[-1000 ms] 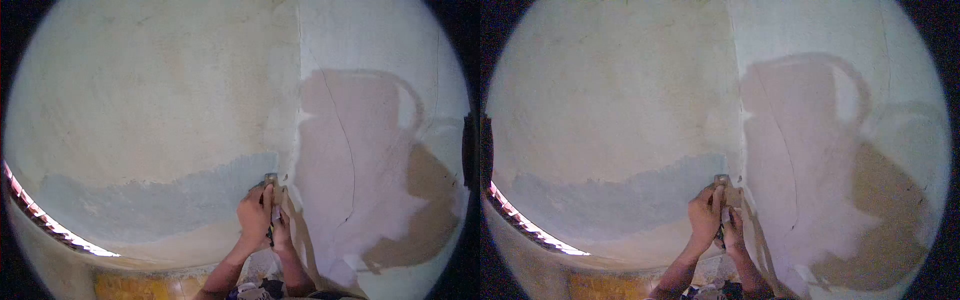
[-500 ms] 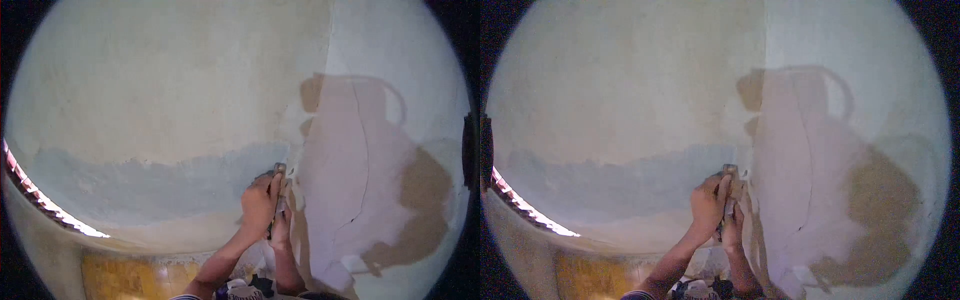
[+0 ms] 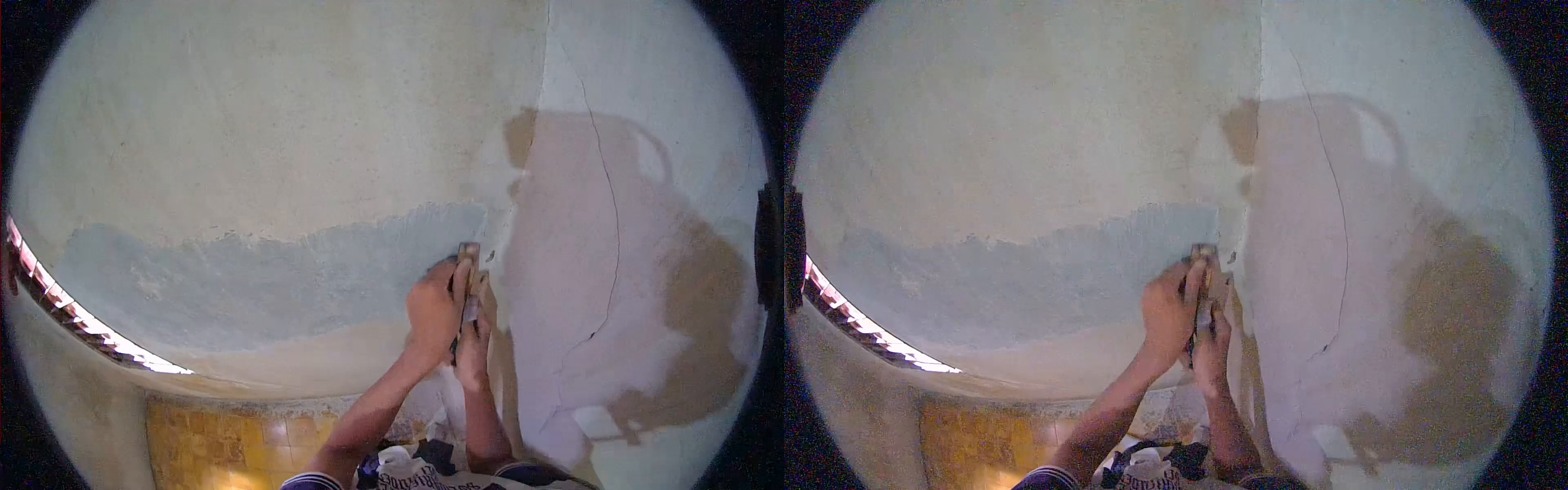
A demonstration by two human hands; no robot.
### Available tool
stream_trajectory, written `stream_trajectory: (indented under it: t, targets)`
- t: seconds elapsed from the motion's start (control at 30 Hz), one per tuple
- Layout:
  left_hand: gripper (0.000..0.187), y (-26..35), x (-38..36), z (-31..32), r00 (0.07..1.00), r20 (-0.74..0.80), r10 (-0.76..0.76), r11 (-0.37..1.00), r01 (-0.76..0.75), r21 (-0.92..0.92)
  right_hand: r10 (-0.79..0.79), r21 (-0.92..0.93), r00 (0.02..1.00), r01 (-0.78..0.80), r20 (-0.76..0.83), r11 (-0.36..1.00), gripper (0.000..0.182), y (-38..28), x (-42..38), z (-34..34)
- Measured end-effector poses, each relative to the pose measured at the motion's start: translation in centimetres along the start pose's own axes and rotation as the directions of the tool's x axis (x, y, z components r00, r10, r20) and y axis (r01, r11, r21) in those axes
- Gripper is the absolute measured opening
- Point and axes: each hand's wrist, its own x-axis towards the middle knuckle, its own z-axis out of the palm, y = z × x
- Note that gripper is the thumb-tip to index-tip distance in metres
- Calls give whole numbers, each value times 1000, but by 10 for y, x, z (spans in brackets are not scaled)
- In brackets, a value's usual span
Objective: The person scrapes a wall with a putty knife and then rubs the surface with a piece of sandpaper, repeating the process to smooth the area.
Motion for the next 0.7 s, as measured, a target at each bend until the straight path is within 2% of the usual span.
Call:
stream_trajectory:
  t: [0.1,0.2,0.3,0.33,0.43,0.57,0.63,0.7]
  targets:
    - [30,24,24,-6,999,1,35,999,-35,-35,27,149,999,-29,17,988,36,-28,7,8]
    - [31,20,18,-6,1000,18,14,1000,-13,-12,-57,44,996,60,-65,997,36,-11,4,8]
    - [34,3,1,-6,997,42,-71,997,70,17,-109,-3,993,109,-44,994,35,0,1,6]
    - [34,4,5,-6,999,26,-44,999,44,15,-109,-4,993,109,-33,994,35,-1,0,8]
    - [33,11,10,-3,1000,-2,-26,1000,26,-10,62,58,997,-63,35,996,36,-12,0,1]
    - [33,6,4,-6,999,10,-42,999,42,2,-3,77,1000,2,5,997,33,-6,-4,7]
    - [35,7,4,-3,999,-2,-48,999,48,-4,-47,18,998,48,-29,999,30,-3,-4,3]
    - [35,5,3,-3,998,1,-55,998,55,1,-32,35,999,34,-34,999,29,3,-3,5]
